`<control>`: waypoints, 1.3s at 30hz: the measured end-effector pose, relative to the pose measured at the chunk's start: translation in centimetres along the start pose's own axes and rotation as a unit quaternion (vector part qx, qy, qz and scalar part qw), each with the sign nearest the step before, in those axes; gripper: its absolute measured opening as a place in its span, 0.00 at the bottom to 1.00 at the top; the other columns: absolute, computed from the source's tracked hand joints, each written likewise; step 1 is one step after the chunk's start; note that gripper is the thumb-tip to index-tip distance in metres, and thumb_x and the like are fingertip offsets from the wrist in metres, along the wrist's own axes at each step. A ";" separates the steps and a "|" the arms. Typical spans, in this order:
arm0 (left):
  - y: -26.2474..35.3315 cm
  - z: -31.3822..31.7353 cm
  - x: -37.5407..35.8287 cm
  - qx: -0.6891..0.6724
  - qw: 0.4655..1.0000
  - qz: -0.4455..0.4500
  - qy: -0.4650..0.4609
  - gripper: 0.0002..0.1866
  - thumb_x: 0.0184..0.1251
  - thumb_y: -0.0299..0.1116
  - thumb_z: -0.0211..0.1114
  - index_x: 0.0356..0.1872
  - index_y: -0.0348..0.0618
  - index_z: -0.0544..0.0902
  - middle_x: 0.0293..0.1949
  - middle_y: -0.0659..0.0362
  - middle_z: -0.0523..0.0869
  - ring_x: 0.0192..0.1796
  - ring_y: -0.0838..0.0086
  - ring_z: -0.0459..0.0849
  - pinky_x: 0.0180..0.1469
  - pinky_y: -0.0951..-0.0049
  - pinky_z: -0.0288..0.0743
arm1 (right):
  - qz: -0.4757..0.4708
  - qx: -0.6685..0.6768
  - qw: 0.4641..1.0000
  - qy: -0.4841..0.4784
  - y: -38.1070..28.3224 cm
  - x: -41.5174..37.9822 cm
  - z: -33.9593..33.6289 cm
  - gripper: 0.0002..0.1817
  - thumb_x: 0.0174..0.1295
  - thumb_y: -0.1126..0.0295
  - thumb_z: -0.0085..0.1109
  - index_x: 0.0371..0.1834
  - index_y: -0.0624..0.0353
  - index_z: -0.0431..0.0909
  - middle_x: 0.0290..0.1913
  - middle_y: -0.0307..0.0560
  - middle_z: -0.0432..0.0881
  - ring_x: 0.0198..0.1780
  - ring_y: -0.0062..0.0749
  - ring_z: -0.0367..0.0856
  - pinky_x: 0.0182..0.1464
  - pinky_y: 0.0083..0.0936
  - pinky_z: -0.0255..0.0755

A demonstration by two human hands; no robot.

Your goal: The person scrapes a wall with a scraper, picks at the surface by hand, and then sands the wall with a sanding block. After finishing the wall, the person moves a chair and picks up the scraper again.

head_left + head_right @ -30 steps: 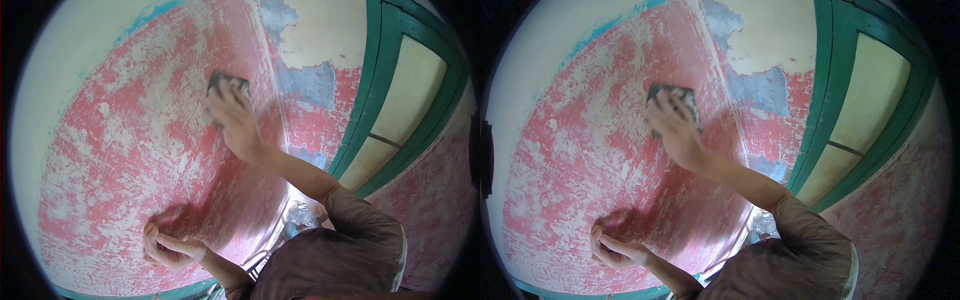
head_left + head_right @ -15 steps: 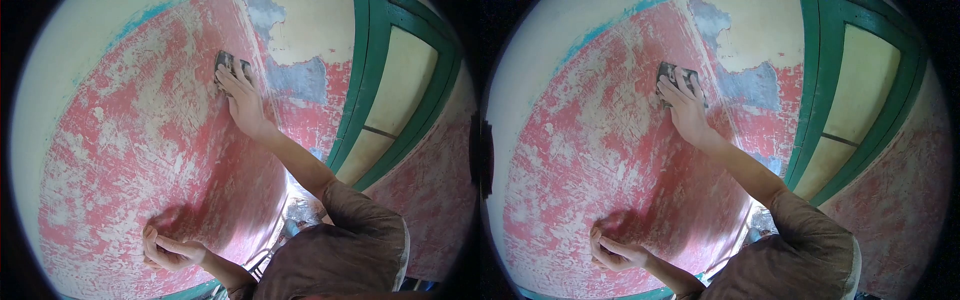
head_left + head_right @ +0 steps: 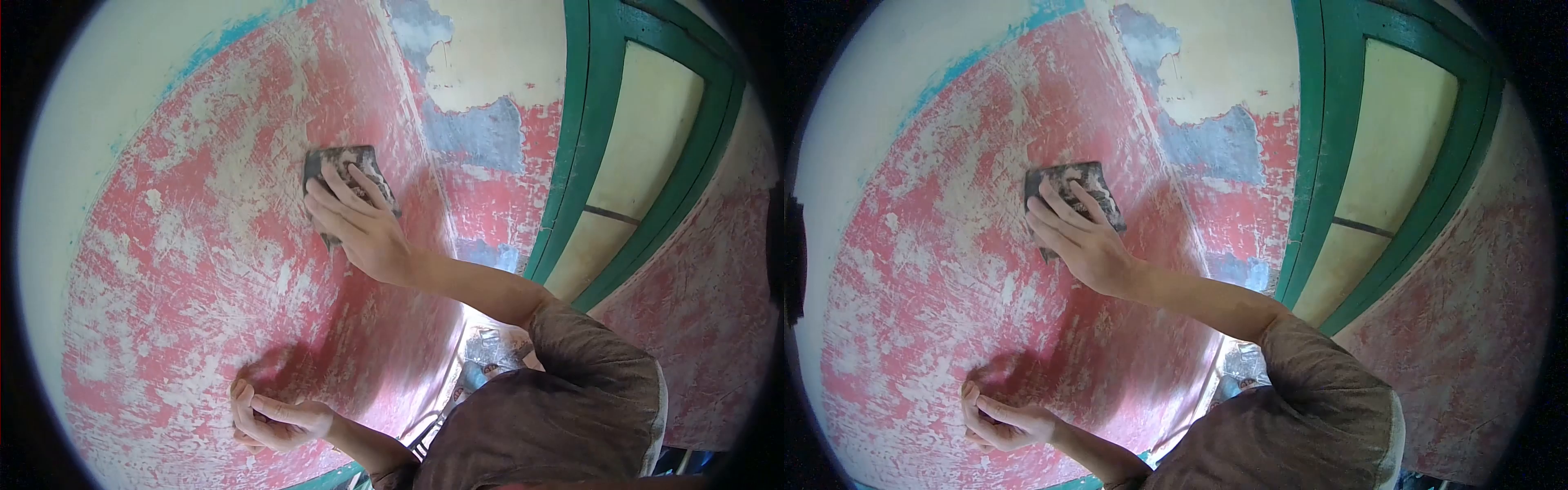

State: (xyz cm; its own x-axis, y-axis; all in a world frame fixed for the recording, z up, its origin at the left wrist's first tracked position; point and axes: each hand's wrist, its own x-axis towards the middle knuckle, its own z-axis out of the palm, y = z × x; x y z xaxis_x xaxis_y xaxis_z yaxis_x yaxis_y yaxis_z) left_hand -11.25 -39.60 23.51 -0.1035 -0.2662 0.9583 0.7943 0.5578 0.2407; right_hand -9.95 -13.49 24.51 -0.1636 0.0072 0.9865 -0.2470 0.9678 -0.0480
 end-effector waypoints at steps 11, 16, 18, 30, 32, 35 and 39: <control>0.0 -0.2 0.3 -0.013 1.000 0.020 -0.012 0.11 0.80 0.31 0.58 0.46 0.37 0.88 0.45 0.56 0.92 0.44 0.74 0.77 0.53 0.69 0.60 | 0.028 -0.067 0.997 0.009 2.1 -0.9 0.6 0.21 0.67 0.75 0.65 0.65 0.59 0.83 0.75 0.46 0.78 0.83 0.46 0.66 0.81 0.61 0.53; 0.1 -0.3 0.3 0.017 1.000 0.023 -0.010 0.11 0.80 0.31 0.57 0.45 0.37 0.87 0.44 0.55 0.92 0.42 0.74 0.78 0.53 0.69 0.59 | 0.117 -0.121 0.985 0.027 2.1 0.4 0.4 0.22 0.63 0.82 0.61 0.62 0.62 0.83 0.71 0.54 0.81 0.83 0.53 0.65 0.81 0.60 0.53; 0.0 -0.1 0.3 0.020 0.999 0.028 -0.007 0.11 0.80 0.31 0.57 0.45 0.36 0.87 0.44 0.55 0.92 0.41 0.74 0.79 0.53 0.69 0.59 | 0.057 0.008 0.995 0.078 -0.4 -1.9 2.5 0.22 0.62 0.84 0.58 0.61 0.62 0.84 0.70 0.54 0.82 0.83 0.55 0.64 0.82 0.61 0.50; 0.3 -0.2 0.6 -0.004 1.000 0.020 -0.011 0.11 0.79 0.32 0.58 0.44 0.37 0.87 0.43 0.55 0.92 0.39 0.74 0.78 0.54 0.69 0.58 | 0.021 -0.026 0.999 0.009 -1.5 -2.9 1.5 0.21 0.65 0.79 0.57 0.62 0.62 0.84 0.71 0.50 0.81 0.82 0.52 0.67 0.80 0.58 0.52; 0.3 -0.1 0.7 0.008 0.999 0.031 -0.010 0.12 0.79 0.33 0.57 0.44 0.38 0.88 0.43 0.56 0.92 0.39 0.74 0.76 0.53 0.69 0.57 | 0.019 -0.072 0.997 -0.007 1.7 -2.4 1.1 0.22 0.64 0.79 0.58 0.63 0.62 0.84 0.71 0.51 0.81 0.82 0.51 0.66 0.81 0.57 0.52; 0.0 -0.1 0.4 -0.002 1.000 0.005 -0.008 0.12 0.79 0.34 0.57 0.44 0.40 0.88 0.43 0.57 0.92 0.40 0.74 0.75 0.53 0.69 0.57 | 0.060 -0.122 0.990 0.026 5.2 1.0 0.3 0.23 0.63 0.79 0.59 0.62 0.61 0.84 0.71 0.51 0.81 0.83 0.49 0.66 0.81 0.56 0.52; 0.4 0.1 0.4 -0.019 1.000 -0.004 0.000 0.12 0.78 0.34 0.58 0.44 0.40 0.88 0.43 0.58 0.93 0.42 0.74 0.74 0.52 0.69 0.57 | 0.062 -0.110 0.992 -0.014 1.9 0.6 1.8 0.20 0.63 0.81 0.58 0.59 0.60 0.84 0.70 0.53 0.81 0.82 0.52 0.66 0.80 0.58 0.53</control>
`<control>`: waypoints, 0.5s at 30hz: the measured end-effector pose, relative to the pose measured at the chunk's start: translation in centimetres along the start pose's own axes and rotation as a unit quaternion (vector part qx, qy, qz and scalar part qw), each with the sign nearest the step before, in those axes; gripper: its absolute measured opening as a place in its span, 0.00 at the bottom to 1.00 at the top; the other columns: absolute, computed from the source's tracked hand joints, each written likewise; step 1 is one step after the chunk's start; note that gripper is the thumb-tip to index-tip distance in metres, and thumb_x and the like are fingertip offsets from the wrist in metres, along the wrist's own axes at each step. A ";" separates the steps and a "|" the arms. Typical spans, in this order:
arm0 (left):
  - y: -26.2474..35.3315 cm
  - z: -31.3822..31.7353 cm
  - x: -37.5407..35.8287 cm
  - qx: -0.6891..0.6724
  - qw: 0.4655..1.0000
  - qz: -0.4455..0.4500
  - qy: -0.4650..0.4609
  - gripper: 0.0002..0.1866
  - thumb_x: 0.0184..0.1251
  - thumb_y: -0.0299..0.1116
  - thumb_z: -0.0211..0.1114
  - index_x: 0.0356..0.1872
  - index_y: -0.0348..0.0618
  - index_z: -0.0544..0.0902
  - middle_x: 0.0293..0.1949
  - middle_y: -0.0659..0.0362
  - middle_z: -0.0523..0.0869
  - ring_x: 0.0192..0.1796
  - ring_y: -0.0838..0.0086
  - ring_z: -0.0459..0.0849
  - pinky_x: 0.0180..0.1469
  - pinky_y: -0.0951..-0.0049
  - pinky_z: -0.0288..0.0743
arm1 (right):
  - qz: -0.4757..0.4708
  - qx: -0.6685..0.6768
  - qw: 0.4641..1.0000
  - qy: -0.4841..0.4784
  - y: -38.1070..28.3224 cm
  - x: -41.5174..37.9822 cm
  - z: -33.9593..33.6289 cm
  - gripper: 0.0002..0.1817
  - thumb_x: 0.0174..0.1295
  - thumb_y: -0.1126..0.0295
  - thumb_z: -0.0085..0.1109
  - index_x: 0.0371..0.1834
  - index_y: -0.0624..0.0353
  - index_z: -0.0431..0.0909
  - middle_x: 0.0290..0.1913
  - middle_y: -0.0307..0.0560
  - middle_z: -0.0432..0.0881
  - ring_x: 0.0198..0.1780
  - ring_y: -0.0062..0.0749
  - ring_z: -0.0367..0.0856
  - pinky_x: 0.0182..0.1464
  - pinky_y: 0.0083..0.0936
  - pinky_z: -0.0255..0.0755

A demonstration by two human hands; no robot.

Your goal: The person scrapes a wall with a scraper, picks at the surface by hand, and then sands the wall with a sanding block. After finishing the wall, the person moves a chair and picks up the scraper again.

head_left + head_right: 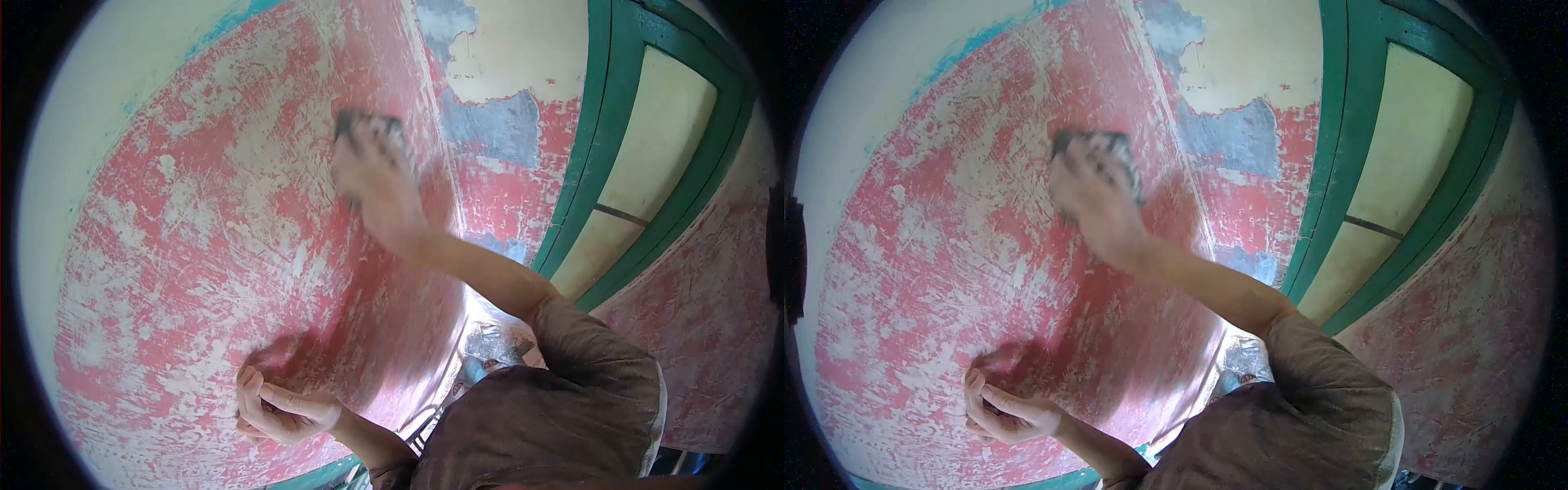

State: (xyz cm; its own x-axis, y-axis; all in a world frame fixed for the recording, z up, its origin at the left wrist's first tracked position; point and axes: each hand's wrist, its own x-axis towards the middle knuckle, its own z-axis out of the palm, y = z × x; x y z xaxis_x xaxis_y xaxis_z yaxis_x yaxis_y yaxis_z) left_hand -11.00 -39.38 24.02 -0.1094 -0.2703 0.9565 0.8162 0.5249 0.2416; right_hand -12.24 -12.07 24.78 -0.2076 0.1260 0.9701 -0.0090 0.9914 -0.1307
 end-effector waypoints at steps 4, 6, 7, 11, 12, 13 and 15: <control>0.2 -0.1 0.3 0.007 1.000 0.019 -0.009 0.12 0.79 0.33 0.58 0.44 0.40 0.88 0.43 0.58 0.93 0.41 0.75 0.74 0.52 0.69 0.57 | -0.153 -0.015 0.988 0.022 2.4 -0.5 -0.7 0.22 0.64 0.83 0.52 0.60 0.59 0.83 0.69 0.56 0.81 0.82 0.58 0.64 0.81 0.53 0.53; 0.2 -0.4 0.2 0.024 0.999 0.020 -0.012 0.12 0.79 0.33 0.58 0.43 0.40 0.88 0.43 0.58 0.93 0.40 0.75 0.75 0.52 0.69 0.57 | 0.045 -0.017 0.999 0.000 5.1 2.5 -1.9 0.21 0.64 0.82 0.56 0.60 0.58 0.84 0.75 0.51 0.77 0.80 0.56 0.69 0.81 0.60 0.54; 0.0 -0.4 0.0 0.023 1.000 0.009 -0.008 0.12 0.79 0.34 0.58 0.43 0.40 0.88 0.43 0.58 0.93 0.40 0.75 0.74 0.52 0.69 0.57 | 0.049 -0.010 0.996 0.074 5.5 2.3 -1.0 0.21 0.65 0.82 0.55 0.60 0.56 0.84 0.76 0.49 0.77 0.79 0.56 0.70 0.81 0.61 0.53; 0.1 -0.1 0.2 -0.004 1.000 0.015 -0.005 0.12 0.80 0.35 0.58 0.44 0.40 0.88 0.43 0.58 0.93 0.39 0.76 0.74 0.52 0.69 0.56 | 0.029 0.052 0.998 0.036 0.6 1.4 -0.8 0.23 0.63 0.83 0.55 0.61 0.57 0.84 0.73 0.52 0.79 0.80 0.60 0.68 0.79 0.62 0.53; 0.2 0.0 0.2 -0.006 1.000 0.015 -0.008 0.12 0.80 0.35 0.58 0.44 0.40 0.88 0.43 0.58 0.93 0.39 0.76 0.74 0.52 0.69 0.56 | -0.064 0.030 0.997 0.024 1.0 1.0 -1.1 0.23 0.64 0.83 0.54 0.62 0.59 0.83 0.72 0.57 0.79 0.80 0.62 0.67 0.80 0.59 0.54; 0.2 -0.1 0.3 0.007 1.000 0.020 -0.012 0.12 0.80 0.34 0.58 0.45 0.40 0.88 0.43 0.58 0.93 0.39 0.76 0.73 0.52 0.69 0.57 | -0.153 0.009 0.988 0.010 1.2 0.4 -1.4 0.23 0.64 0.84 0.53 0.63 0.61 0.81 0.70 0.61 0.79 0.80 0.64 0.66 0.80 0.56 0.54; 0.2 -0.3 0.2 0.022 0.999 0.022 -0.014 0.12 0.80 0.34 0.59 0.45 0.39 0.89 0.43 0.59 0.93 0.39 0.76 0.73 0.52 0.69 0.57 | -0.055 0.005 0.998 -0.003 3.4 2.1 -2.8 0.24 0.64 0.84 0.53 0.64 0.61 0.81 0.72 0.60 0.78 0.81 0.62 0.65 0.80 0.56 0.54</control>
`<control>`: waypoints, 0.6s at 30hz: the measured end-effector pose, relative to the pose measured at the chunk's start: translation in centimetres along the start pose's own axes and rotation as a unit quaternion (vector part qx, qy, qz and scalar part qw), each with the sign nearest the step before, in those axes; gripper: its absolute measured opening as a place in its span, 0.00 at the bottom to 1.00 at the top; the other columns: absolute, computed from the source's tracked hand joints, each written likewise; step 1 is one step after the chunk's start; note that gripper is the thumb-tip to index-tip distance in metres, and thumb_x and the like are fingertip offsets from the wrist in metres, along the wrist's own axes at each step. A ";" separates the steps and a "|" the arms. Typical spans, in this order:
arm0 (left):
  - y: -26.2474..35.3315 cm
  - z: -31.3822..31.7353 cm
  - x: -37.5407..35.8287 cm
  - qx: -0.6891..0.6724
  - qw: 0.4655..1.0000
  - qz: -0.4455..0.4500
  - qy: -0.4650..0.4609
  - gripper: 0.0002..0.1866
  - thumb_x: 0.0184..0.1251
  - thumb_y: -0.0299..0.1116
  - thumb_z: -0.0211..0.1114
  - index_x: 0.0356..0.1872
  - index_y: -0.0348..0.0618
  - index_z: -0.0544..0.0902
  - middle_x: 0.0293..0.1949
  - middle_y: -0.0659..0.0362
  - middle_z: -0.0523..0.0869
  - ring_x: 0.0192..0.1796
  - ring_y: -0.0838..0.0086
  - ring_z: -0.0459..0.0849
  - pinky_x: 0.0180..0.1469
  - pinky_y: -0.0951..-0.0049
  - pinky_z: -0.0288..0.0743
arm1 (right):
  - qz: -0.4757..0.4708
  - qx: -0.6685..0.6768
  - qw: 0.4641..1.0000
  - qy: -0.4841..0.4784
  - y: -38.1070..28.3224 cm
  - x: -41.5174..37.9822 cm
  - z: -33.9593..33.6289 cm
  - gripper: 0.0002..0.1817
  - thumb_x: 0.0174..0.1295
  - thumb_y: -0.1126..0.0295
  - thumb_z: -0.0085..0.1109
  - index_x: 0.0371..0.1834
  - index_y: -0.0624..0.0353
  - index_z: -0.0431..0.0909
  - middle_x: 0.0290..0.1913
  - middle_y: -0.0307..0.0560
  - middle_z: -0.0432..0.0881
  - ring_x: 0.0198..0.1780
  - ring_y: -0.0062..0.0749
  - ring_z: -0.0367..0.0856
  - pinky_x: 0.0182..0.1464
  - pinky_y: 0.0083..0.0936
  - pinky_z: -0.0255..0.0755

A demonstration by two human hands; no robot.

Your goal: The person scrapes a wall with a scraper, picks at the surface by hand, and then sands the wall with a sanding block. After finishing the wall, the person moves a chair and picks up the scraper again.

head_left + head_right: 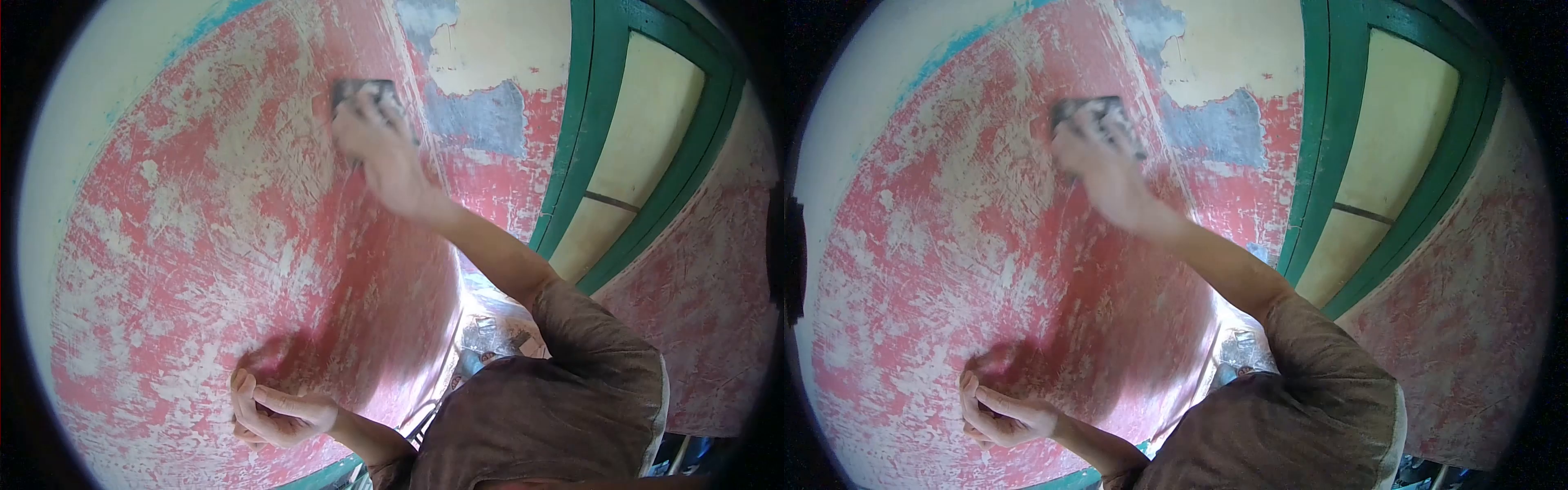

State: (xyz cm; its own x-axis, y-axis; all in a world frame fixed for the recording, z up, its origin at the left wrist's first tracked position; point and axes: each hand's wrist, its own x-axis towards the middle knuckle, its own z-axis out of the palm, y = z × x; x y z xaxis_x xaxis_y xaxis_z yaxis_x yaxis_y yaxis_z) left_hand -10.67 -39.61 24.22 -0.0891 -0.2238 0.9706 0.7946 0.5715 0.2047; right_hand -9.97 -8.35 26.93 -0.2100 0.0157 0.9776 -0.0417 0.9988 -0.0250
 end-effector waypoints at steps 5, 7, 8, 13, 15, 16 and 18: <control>-0.3 -0.3 -0.2 0.002 1.000 -0.013 -0.005 0.11 0.80 0.32 0.59 0.45 0.39 0.89 0.45 0.57 0.93 0.39 0.76 0.74 0.51 0.70 0.59 | 0.128 0.058 0.990 -0.014 -2.2 -1.2 1.8 0.25 0.63 0.85 0.51 0.64 0.61 0.82 0.73 0.61 0.77 0.83 0.62 0.61 0.80 0.56 0.53; -0.2 -0.2 -0.2 0.003 1.000 -0.012 -0.005 0.11 0.80 0.32 0.59 0.45 0.38 0.89 0.45 0.57 0.93 0.40 0.76 0.76 0.51 0.71 0.59 | 0.048 0.008 0.999 -0.023 -0.9 -2.5 1.6 0.24 0.64 0.84 0.52 0.63 0.62 0.81 0.72 0.62 0.77 0.82 0.63 0.63 0.79 0.57 0.54; -0.2 -0.3 -0.1 0.006 1.000 -0.013 -0.007 0.11 0.80 0.32 0.59 0.45 0.38 0.89 0.45 0.56 0.93 0.41 0.76 0.79 0.51 0.71 0.60 | -0.031 -0.041 0.998 -0.036 -0.3 -3.3 1.5 0.22 0.64 0.83 0.52 0.62 0.63 0.81 0.72 0.63 0.77 0.80 0.65 0.65 0.79 0.57 0.55; -0.4 -0.3 -0.2 -0.015 1.000 -0.022 -0.009 0.11 0.80 0.31 0.59 0.46 0.36 0.88 0.46 0.55 0.93 0.42 0.76 0.81 0.51 0.71 0.60 | 0.115 -0.021 0.993 0.031 1.7 -2.1 1.9 0.24 0.67 0.80 0.57 0.68 0.60 0.80 0.78 0.47 0.75 0.84 0.55 0.61 0.81 0.58 0.50; -0.4 -0.2 -0.2 -0.028 0.999 -0.014 -0.008 0.11 0.80 0.31 0.59 0.46 0.36 0.88 0.46 0.55 0.93 0.41 0.76 0.80 0.51 0.71 0.60 | 0.355 0.198 0.913 -0.014 -3.1 -2.1 2.2 0.27 0.65 0.83 0.60 0.69 0.61 0.79 0.77 0.47 0.76 0.83 0.59 0.63 0.82 0.58 0.49; -0.4 -0.1 -0.1 -0.028 1.000 -0.010 -0.005 0.11 0.80 0.31 0.59 0.46 0.36 0.88 0.46 0.55 0.93 0.41 0.76 0.80 0.51 0.71 0.60 | 0.356 0.198 0.913 -0.012 -3.0 -2.7 2.1 0.27 0.65 0.83 0.60 0.69 0.61 0.79 0.77 0.47 0.76 0.83 0.59 0.63 0.82 0.58 0.49; -0.4 -0.3 -0.1 -0.026 1.000 -0.005 -0.007 0.11 0.80 0.31 0.59 0.46 0.36 0.88 0.46 0.55 0.93 0.41 0.76 0.80 0.51 0.71 0.60 | -0.046 0.026 0.998 -0.028 -2.9 -4.0 1.3 0.27 0.66 0.82 0.57 0.70 0.62 0.77 0.77 0.49 0.76 0.82 0.61 0.63 0.81 0.58 0.50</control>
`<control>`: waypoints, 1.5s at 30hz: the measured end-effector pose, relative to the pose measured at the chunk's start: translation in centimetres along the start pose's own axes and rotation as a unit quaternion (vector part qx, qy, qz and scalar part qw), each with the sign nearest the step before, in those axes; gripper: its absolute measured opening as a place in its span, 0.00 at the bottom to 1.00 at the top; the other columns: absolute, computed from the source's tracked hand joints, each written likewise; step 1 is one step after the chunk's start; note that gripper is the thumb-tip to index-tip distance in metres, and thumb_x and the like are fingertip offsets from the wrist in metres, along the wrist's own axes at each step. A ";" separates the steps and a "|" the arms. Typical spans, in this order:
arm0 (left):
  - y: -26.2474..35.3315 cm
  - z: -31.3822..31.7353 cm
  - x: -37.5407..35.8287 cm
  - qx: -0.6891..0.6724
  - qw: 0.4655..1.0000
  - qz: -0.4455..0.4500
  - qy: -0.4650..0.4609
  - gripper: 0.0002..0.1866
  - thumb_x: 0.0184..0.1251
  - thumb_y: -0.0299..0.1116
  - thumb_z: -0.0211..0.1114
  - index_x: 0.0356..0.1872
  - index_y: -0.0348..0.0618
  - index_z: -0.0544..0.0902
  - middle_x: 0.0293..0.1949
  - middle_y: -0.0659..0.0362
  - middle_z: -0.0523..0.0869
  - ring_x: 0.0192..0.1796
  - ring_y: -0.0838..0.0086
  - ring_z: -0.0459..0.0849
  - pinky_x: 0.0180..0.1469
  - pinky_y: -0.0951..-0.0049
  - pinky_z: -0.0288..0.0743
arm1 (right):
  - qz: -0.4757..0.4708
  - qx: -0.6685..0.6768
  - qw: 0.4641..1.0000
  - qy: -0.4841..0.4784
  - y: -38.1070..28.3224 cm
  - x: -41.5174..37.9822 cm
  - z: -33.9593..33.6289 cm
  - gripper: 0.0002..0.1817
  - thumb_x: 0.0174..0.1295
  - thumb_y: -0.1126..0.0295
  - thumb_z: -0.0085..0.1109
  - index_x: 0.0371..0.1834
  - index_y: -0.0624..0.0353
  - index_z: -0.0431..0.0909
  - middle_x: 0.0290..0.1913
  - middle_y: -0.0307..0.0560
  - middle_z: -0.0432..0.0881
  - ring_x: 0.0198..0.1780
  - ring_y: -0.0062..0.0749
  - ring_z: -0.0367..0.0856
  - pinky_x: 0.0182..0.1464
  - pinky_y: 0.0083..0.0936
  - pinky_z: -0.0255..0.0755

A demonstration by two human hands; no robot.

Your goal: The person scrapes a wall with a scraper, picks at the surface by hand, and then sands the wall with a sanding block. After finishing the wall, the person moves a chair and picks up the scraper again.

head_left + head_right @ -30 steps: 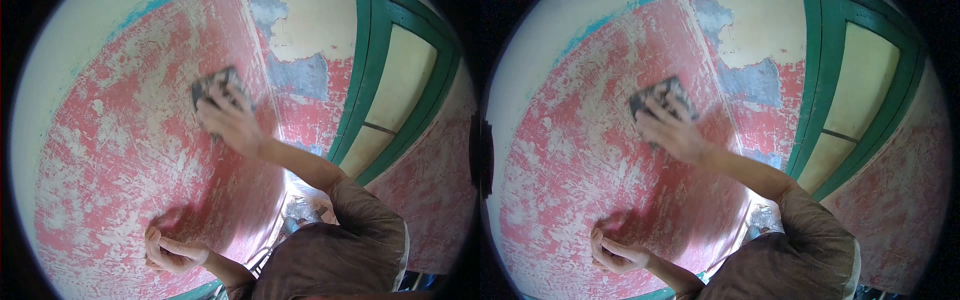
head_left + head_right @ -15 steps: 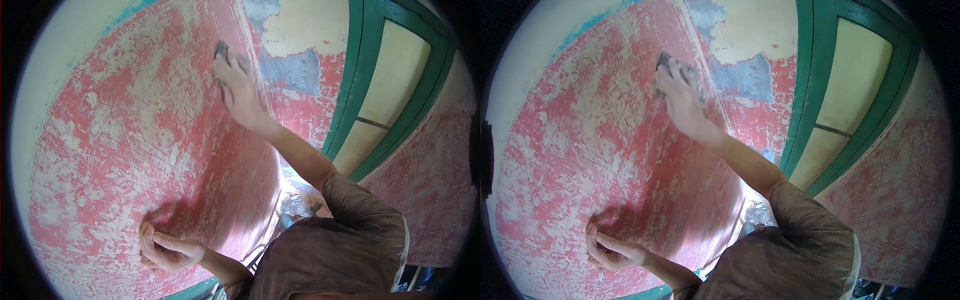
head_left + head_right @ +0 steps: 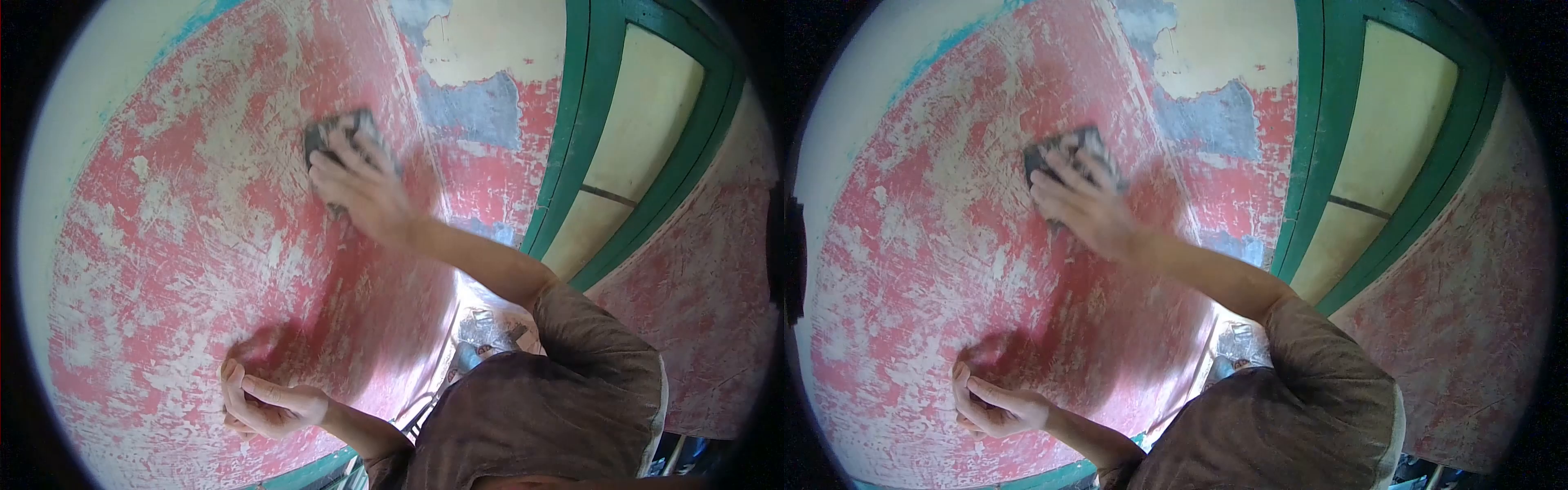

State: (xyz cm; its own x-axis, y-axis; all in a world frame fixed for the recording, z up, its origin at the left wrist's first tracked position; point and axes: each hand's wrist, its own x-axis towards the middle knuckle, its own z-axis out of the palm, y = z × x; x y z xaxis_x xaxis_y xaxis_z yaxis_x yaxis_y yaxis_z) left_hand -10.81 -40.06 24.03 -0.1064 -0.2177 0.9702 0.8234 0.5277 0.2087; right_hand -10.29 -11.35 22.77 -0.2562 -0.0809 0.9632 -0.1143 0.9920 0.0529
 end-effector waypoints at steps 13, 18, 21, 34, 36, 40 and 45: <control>0.5 -0.1 0.1 0.024 1.000 -0.014 0.001 0.10 0.78 0.32 0.61 0.45 0.39 0.89 0.43 0.58 0.94 0.41 0.76 0.74 0.53 0.69 0.58 | -0.024 0.092 0.991 0.093 -9.8 -1.0 2.2 0.21 0.61 0.75 0.70 0.59 0.53 0.85 0.71 0.44 0.81 0.80 0.50 0.70 0.79 0.59 0.62; 0.3 -0.1 0.1 0.009 1.000 -0.023 -0.005 0.10 0.78 0.32 0.60 0.45 0.40 0.89 0.43 0.58 0.94 0.41 0.75 0.74 0.53 0.69 0.59 | 0.094 -0.037 0.990 0.103 -5.2 1.2 1.5 0.22 0.62 0.69 0.74 0.60 0.57 0.84 0.73 0.45 0.79 0.82 0.45 0.67 0.82 0.58 0.59; 0.3 0.1 0.0 -0.001 1.000 -0.022 0.002 0.10 0.78 0.32 0.60 0.45 0.41 0.89 0.44 0.59 0.94 0.41 0.75 0.75 0.54 0.68 0.58 | 0.033 0.017 0.994 0.103 -9.5 1.0 3.5 0.22 0.62 0.67 0.74 0.60 0.56 0.84 0.74 0.45 0.79 0.83 0.43 0.65 0.82 0.59 0.57; -0.1 -0.1 0.1 0.004 1.000 0.002 -0.001 0.10 0.80 0.30 0.62 0.48 0.39 0.91 0.43 0.61 0.93 0.43 0.77 0.72 0.49 0.75 0.64 | -0.008 0.045 0.992 0.118 -8.3 -0.5 2.1 0.21 0.59 0.71 0.75 0.57 0.54 0.85 0.71 0.43 0.83 0.81 0.47 0.68 0.82 0.58 0.56; 0.1 -0.3 0.4 0.000 1.000 0.015 -0.011 0.10 0.80 0.30 0.62 0.48 0.40 0.91 0.44 0.61 0.94 0.44 0.78 0.72 0.50 0.75 0.64 | 0.016 0.030 0.991 0.131 -7.9 -0.5 2.5 0.19 0.56 0.75 0.75 0.53 0.56 0.87 0.69 0.43 0.84 0.80 0.47 0.71 0.80 0.56 0.61; 0.0 -0.7 0.2 0.042 0.999 -0.001 -0.030 0.10 0.80 0.32 0.62 0.47 0.40 0.91 0.46 0.62 0.94 0.44 0.79 0.73 0.51 0.75 0.63 | 0.068 0.064 0.993 0.079 -11.6 -2.2 2.4 0.23 0.60 0.68 0.75 0.60 0.55 0.86 0.71 0.42 0.82 0.82 0.46 0.66 0.82 0.59 0.57; 0.2 -0.8 0.3 0.027 0.999 -0.008 -0.032 0.10 0.80 0.32 0.62 0.47 0.41 0.91 0.46 0.62 0.94 0.44 0.79 0.72 0.51 0.75 0.64 | -0.011 0.010 0.995 0.099 -7.8 -2.2 1.4 0.23 0.63 0.69 0.74 0.62 0.54 0.85 0.70 0.44 0.82 0.81 0.47 0.67 0.81 0.58 0.58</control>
State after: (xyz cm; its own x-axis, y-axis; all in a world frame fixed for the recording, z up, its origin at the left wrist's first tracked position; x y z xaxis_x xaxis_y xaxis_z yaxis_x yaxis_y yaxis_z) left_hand -10.19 -40.70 24.24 -0.1552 -0.1743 0.9724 0.7905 0.5684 0.2280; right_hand -10.17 -19.08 19.87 -0.0595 -0.0806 0.9950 -0.1382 0.9878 0.0717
